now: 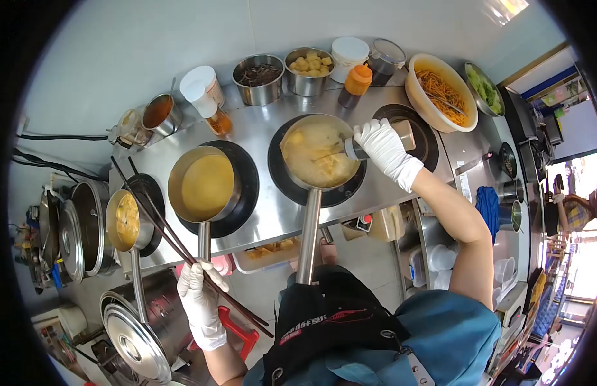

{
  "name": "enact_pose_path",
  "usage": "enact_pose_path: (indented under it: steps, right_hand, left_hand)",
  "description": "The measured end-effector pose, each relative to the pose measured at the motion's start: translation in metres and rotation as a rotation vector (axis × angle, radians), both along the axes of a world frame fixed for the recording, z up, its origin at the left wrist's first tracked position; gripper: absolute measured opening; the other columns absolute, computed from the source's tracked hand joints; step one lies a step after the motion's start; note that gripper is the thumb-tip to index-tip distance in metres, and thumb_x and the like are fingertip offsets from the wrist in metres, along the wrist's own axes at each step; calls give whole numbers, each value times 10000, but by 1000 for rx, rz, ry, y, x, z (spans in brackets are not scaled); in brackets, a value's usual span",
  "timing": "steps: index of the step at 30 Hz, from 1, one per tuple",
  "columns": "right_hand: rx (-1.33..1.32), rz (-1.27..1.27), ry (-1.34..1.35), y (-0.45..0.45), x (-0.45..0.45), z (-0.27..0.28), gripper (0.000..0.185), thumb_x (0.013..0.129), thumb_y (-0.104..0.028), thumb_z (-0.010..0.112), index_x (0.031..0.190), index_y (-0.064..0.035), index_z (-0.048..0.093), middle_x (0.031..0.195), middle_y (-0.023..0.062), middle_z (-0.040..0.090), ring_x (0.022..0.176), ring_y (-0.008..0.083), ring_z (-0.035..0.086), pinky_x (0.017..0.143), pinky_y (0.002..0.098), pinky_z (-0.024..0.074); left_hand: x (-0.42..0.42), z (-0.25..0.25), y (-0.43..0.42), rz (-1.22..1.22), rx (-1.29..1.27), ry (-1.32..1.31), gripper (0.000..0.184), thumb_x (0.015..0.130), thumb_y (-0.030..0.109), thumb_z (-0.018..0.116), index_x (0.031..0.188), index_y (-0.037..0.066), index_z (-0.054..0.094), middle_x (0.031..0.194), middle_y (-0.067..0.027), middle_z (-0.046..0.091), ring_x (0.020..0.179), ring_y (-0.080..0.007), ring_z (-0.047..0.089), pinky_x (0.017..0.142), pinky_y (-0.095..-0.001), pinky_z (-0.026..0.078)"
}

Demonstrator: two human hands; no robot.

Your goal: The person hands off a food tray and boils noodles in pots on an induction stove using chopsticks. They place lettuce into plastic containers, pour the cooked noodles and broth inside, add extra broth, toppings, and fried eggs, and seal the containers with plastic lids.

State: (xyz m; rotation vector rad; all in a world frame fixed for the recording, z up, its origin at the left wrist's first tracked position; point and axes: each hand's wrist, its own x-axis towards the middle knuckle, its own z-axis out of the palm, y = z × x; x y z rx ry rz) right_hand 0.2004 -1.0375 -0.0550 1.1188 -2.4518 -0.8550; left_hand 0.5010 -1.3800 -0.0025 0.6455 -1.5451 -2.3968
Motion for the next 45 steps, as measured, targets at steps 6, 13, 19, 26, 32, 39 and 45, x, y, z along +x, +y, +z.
enact_pose_path:
  steps: [6,13,19,26,32,39,45]
  right_hand:
    - [-287,-155,-301,28,-5,20,504,673,-116,673,1158,-51,551,939,131,608,905,286,591,788,395,463]
    - [-1256,-136,-1105,-50,-49,44,737,695,-76,757,1349,-27,423,1256,108,552,1179,189,525,1017,337,401]
    - [-1637,-25,-1136,-216,-103,-45,681,639,-137,815,1226,-35,487,1172,140,605,1120,256,578,972,341,443]
    - [-1576,-147,-1134,-254,-97,-73,611,624,-108,802,1164,-16,531,1133,150,607,1089,264,585,945,349,454]
    - [-1781,-582,-791,-60,-79,-33,730,655,-155,841,1256,28,470,1138,173,591,1069,272,571,935,368,447]
    - [-1926,-364,-439,-14,-173,-130,853,665,-179,844,1345,-2,361,1286,162,513,1201,253,504,1012,357,400]
    - [-1760,-109,-685,15,-132,-56,649,711,-163,790,1260,-32,468,1164,147,590,1108,262,570,961,375,437]
  left_hand:
    - [-2,-4,4,29,-54,-36,231,987,203,500,919,8,602,670,-93,589,524,-174,562,510,-277,483]
    - [2,-1,-5,124,-36,-41,241,991,210,492,921,5,597,642,-88,583,521,-177,567,504,-282,485]
    - [1,-4,-1,228,-45,-78,249,981,241,520,919,12,597,621,-86,582,497,-172,569,493,-277,478]
    - [-10,-8,5,252,-85,-139,253,983,241,511,902,16,591,616,-81,575,489,-173,546,486,-272,474]
    - [-22,-4,10,285,-89,-61,184,956,238,565,920,58,577,623,-51,545,486,-158,510,464,-275,453]
    - [-41,-4,45,242,-122,-51,231,959,267,558,924,39,566,637,-58,545,493,-153,511,466,-263,457]
    - [-47,4,74,163,-118,-56,228,973,246,536,942,23,573,658,-59,561,499,-153,525,453,-269,454]
